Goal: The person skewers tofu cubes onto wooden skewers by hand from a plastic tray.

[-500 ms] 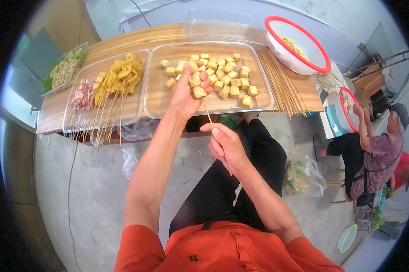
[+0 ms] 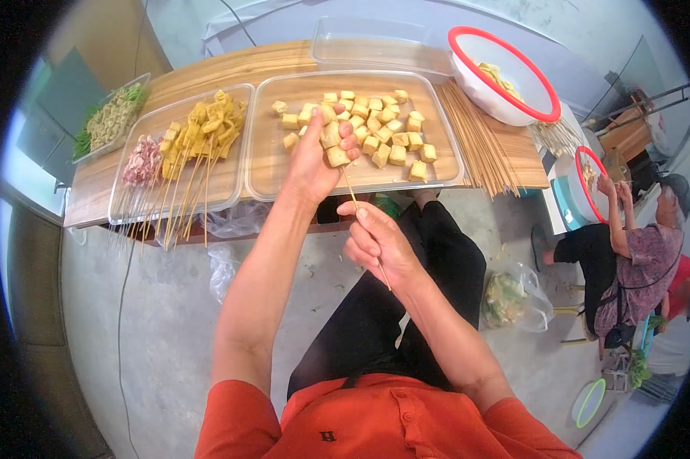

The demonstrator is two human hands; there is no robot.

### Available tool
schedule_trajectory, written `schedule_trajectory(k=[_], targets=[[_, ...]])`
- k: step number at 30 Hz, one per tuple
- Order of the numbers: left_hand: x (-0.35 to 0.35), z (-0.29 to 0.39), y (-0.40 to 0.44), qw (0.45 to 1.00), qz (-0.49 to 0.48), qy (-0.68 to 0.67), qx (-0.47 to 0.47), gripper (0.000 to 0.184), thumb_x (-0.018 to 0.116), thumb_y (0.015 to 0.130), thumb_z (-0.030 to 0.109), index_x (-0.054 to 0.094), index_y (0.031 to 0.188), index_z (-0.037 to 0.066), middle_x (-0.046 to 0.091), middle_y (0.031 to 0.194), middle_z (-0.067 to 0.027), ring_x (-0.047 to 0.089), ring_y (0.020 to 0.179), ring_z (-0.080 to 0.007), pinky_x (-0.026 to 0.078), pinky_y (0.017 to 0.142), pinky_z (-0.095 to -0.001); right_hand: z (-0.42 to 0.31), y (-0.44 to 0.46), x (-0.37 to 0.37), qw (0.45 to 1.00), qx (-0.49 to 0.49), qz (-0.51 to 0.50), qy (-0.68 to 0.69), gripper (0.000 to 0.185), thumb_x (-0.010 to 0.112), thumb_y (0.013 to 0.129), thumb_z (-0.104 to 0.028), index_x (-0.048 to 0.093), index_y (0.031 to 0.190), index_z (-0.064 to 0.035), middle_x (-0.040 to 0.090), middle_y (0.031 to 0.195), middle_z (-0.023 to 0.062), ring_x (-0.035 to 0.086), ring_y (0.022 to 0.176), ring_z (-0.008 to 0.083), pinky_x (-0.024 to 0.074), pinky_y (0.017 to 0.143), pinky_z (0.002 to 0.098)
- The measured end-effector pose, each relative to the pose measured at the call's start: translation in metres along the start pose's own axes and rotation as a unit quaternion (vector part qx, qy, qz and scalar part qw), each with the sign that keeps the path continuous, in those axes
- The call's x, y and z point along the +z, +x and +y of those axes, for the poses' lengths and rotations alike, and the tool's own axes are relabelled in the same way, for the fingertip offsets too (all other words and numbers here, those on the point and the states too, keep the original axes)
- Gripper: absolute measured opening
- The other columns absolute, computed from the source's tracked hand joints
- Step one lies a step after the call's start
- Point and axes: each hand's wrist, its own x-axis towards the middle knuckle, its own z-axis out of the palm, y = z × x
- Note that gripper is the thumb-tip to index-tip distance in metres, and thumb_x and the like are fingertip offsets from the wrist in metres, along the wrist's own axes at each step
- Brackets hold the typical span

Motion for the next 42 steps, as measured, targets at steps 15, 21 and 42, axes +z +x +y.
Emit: schedule_trajectory(k=[15,21,42], targets=[[-0.004,-0.01,0.007,0.989,0.037,0.14,0.015,0.042,0.039,0.103,0.043,0.048,0.125,0.008,0.061,0.114,-0.0118,0.06,0.099,-0.0222,0.051,0.083,-0.0349,-0.008,-0.016,0.004,0.972,-0.085,0.088,-0.199,0.028,0.041,0.103,-0.02,0.059,0.113,-0.0006,0.04,0.053,-0.0038,0.033,0.043,0.0053,0.0293,0.042,0.0212],[0.02,-0.017,-0.002,0.961,0.035,0.27,0.045,0.042,0.061,0.094,0.033,0.048,0.123,0.005,0.057,0.109,-0.006,0.059,0.089,-0.0168,0.051,0.075,-0.0346,-0.022,-0.029,0.001,0.928,-0.139,0.162,-0.305,0.026,0.042,0.102,-0.018,0.062,0.111,-0.0034,0.042,0.054,-0.0037,0.038,0.046,0.0041,0.0318,0.044,0.021],[-0.049,0.27,-0.056,0.623,0.322,0.707,0.088,0.032,0.066,0.085,0.02,0.066,0.113,0.004,0.066,0.085,-0.004,0.061,0.07,-0.0118,0.05,0.059,-0.0256,-0.017,-0.08,-0.025,0.891,-0.119,0.189,-0.395,0.023,0.048,0.1,-0.017,0.066,0.104,-0.0027,0.046,0.056,-0.0042,0.04,0.046,0.0029,0.0317,0.042,0.0198]])
